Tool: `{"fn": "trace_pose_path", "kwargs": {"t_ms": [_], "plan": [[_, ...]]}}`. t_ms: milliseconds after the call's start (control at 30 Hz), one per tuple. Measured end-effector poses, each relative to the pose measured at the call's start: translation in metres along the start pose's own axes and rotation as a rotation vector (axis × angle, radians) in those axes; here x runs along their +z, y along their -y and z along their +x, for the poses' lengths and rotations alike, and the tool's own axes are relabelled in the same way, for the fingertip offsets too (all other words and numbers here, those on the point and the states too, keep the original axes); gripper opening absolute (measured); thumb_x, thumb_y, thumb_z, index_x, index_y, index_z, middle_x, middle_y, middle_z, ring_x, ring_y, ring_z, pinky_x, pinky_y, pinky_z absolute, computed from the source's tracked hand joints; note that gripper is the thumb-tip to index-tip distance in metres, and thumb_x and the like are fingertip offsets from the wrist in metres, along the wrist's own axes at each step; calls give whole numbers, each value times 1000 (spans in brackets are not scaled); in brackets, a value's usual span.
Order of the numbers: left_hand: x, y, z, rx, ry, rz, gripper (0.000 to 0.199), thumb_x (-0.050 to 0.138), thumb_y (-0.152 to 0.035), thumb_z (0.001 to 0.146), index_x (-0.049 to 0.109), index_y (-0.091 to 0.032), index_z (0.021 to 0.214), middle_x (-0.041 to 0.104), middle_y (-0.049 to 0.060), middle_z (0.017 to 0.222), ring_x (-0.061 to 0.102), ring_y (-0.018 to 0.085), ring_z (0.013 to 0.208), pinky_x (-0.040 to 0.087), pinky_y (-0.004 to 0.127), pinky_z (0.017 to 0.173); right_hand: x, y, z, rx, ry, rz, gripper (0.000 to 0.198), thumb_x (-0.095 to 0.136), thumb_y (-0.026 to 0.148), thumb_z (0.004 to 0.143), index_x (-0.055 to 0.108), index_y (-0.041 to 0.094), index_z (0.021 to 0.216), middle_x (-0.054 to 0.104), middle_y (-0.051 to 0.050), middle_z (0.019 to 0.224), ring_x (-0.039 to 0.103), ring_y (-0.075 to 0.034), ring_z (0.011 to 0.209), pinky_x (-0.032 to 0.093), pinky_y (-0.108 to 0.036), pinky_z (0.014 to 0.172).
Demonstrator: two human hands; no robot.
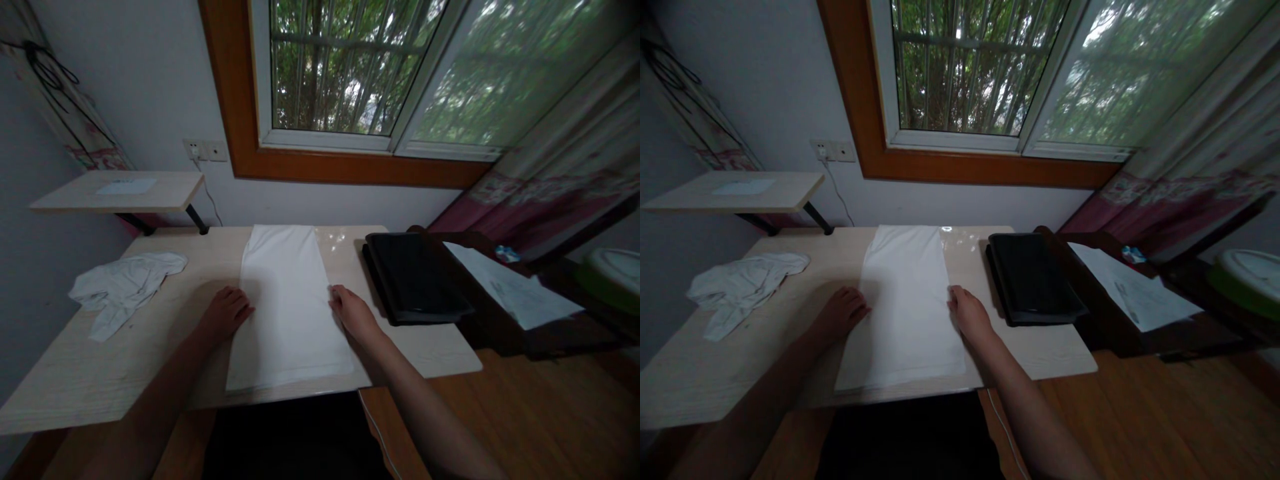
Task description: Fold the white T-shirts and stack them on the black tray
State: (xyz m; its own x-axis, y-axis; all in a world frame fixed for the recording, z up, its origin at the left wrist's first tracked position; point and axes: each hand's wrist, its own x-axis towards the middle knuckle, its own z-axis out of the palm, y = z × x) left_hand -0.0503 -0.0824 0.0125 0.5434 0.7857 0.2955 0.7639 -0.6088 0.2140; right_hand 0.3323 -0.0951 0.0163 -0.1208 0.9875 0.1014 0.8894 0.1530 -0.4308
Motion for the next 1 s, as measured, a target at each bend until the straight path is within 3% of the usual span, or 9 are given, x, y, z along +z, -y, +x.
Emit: {"fn": "trace_pose_path", "kwargs": {"t_ms": [167,300,467,600,700,833,933,1000], "plan": [[-11,-4,-12,-4,21,-160,37,46,-37,103,66,-24,74,68,6,81,60,22,86,48,39,88,-19,-6,1,-19,154,162,18,65,14,88,64,22,104,73,-2,89,66,-18,81,42,-25,71],[-17,-8,-28,-51,71,-290,45,45,-36,102,61,-23,62,61,4,72,60,18,74,47,32,73,-31,-6,-7,-98,290,234,10,65,11,84,66,21,87,71,0,83,64,-17,77,41,-24,69],[-22,-15,-44,-77,245,-406,54,43,-40,102,53,-21,53,52,1,63,54,13,59,39,28,61,-34,-10,-21,-175,403,385,12,64,9,80,67,20,83,69,1,83,62,-15,77,42,-24,70],[-20,-9,-34,-126,344,-443,54,42,-47,102,60,-21,58,57,1,62,57,13,59,41,28,63,-33,-14,-21,-160,468,454,5,68,15,81,66,20,82,66,3,80,60,-15,75,42,-23,68],[-16,7,-9,-262,186,-360,46,44,-50,100,68,-22,72,67,2,74,64,17,71,46,29,71,-32,-12,-13,-171,426,456,7,68,20,85,63,20,80,63,3,77,57,-14,73,41,-23,66],[-6,35,37,-390,-28,-187,36,48,-46,95,73,-21,91,72,7,92,66,22,89,50,36,89,-24,0,0,-280,218,402,13,64,26,93,65,20,82,63,0,78,56,-16,74,42,-26,69],[5,52,69,-464,-72,-64,31,50,-40,93,74,-21,98,72,8,97,64,25,100,46,41,102,-10,13,4,-386,61,330,13,62,25,96,65,20,84,64,-3,82,58,-18,82,44,-30,79],[12,59,85,-534,-80,-2,30,52,-40,93,74,-21,101,71,9,97,63,26,106,44,43,107,1,22,2,-433,45,309,13,61,23,97,65,20,85,64,-2,82,59,-18,83,44,-31,81]]}}
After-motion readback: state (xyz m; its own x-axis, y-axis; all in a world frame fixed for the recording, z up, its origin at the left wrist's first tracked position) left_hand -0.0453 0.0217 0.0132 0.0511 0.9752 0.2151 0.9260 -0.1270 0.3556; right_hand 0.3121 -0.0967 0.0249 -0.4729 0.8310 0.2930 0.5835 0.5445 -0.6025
